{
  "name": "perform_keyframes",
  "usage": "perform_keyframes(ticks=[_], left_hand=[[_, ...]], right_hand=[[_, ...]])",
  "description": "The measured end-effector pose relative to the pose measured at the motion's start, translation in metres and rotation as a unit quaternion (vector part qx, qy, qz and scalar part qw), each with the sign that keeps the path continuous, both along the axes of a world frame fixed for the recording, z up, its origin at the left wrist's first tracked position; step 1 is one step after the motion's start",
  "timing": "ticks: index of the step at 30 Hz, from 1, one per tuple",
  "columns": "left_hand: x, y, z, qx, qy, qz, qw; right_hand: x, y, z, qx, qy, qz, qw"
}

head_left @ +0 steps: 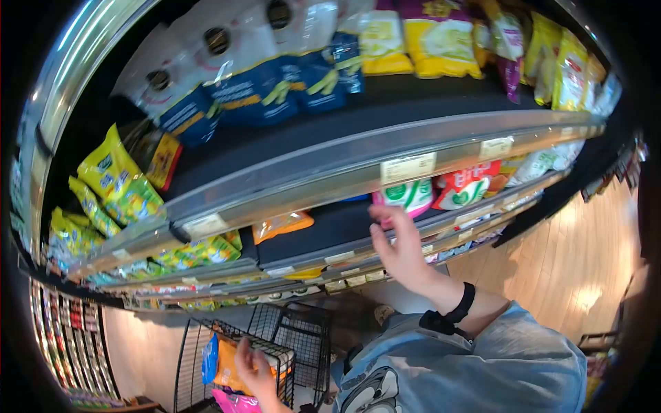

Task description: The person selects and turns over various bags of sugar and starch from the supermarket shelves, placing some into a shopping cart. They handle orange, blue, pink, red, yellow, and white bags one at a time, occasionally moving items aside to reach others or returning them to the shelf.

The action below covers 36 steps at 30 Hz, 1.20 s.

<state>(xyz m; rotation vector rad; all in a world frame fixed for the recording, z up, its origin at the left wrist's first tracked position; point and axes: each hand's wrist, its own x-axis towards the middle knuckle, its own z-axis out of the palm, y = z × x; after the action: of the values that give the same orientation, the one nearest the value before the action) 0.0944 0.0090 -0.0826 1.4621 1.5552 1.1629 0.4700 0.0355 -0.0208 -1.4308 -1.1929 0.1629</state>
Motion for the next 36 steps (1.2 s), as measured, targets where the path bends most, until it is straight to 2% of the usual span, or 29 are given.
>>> perform_keyframes(ticks=[1, 3, 5, 7, 8, 9, 11, 15, 18, 20, 21, 23, 24, 25, 27, 28, 29, 31, 33, 34, 35, 36], left_hand=[[0.023, 0.008, 0.0, 0.007, -0.028, -0.062, 0.998], [0.069, 0.017, 0.01, -0.02, -0.059, -0.154, 0.986], [0.112, 0.021, 0.021, -0.032, -0.033, -0.209, 0.977], [0.142, 0.022, 0.022, -0.039, -0.025, -0.261, 0.964], [0.156, 0.021, 0.027, -0.015, 0.016, -0.28, 0.96], [0.168, 0.02, 0.03, -0.013, 0.008, -0.295, 0.955], [0.181, 0.019, 0.03, -0.002, 0.03, -0.342, 0.939], [0.193, 0.013, 0.036, -0.011, 0.028, -0.359, 0.933], [0.189, 0.007, 0.037, -0.063, 0.03, -0.363, 0.929], [0.183, 0.003, 0.034, -0.099, -0.002, -0.349, 0.932], [0.18, 0.002, 0.033, -0.1, -0.002, -0.342, 0.934], [0.174, 0.0, 0.03, -0.097, -0.017, -0.33, 0.939], [0.171, 0.0, 0.027, -0.096, -0.017, -0.324, 0.941], [0.169, 0.0, 0.023, -0.086, -0.035, -0.305, 0.948], [0.166, -0.003, 0.021, -0.077, -0.053, -0.28, 0.955], [0.167, -0.004, 0.022, -0.082, -0.065, -0.27, 0.957], [0.166, -0.005, 0.022, -0.086, -0.078, -0.26, 0.959], [0.163, -0.005, 0.02, -0.054, -0.055, -0.277, 0.958], [0.155, -0.006, 0.013, 0.002, -0.006, -0.313, 0.95], [0.16, -0.003, 0.021, 0.077, 0.093, -0.313, 0.942], [0.172, -0.012, 0.033, 0.122, 0.09, -0.264, 0.952], [0.182, -0.016, 0.039, 0.089, -0.023, -0.209, 0.974]], right_hand=[[0.017, -0.004, 0.003, 0.02, -0.066, -0.081, 0.994], [0.049, -0.009, -0.009, 0.005, -0.098, -0.155, 0.983], [0.074, -0.009, -0.02, -0.031, -0.101, -0.178, 0.978], [0.081, -0.006, -0.018, -0.036, -0.087, -0.134, 0.987], [0.082, -0.003, -0.013, -0.039, -0.074, -0.121, 0.989], [0.084, 0.002, -0.018, -0.031, -0.059, -0.127, 0.99], [0.092, 0.012, -0.024, -0.082, 0.009, -0.14, 0.987], [0.1, 0.02, -0.031, -0.107, 0.053, -0.136, 0.983], [0.096, 0.02, -0.029, -0.136, 0.048, -0.122, 0.982], [0.092, 0.019, -0.024, -0.078, -0.049, -0.127, 0.988], [0.09, 0.018, -0.023, -0.078, -0.049, -0.119, 0.989], [0.087, 0.017, -0.019, -0.056, -0.015, -0.083, 0.995], [0.085, 0.012, -0.004, -0.045, -0.001, -0.019, 0.999], [0.081, 0.009, -0.003, -0.045, -0.002, -0.013, 0.999], [0.067, 0.0, -0.006, -0.03, -0.051, 0.083, 0.995], [0.057, -0.001, 0.0, 0.046, -0.141, 0.092, 0.985], [0.05, -0.004, -0.006, 0.059, -0.199, 0.116, 0.971], [0.035, -0.015, 0.008, 0.088, -0.247, 0.163, 0.951], [0.014, -0.026, 0.015, 0.149, -0.24, 0.218, 0.934], [0.005, -0.032, 0.021, 0.169, -0.208, 0.247, 0.931], [-0.006, -0.036, 0.022, 0.169, -0.199, 0.278, 0.924], [-0.018, -0.042, 0.021, 0.156, -0.153, 0.308, 0.926]])
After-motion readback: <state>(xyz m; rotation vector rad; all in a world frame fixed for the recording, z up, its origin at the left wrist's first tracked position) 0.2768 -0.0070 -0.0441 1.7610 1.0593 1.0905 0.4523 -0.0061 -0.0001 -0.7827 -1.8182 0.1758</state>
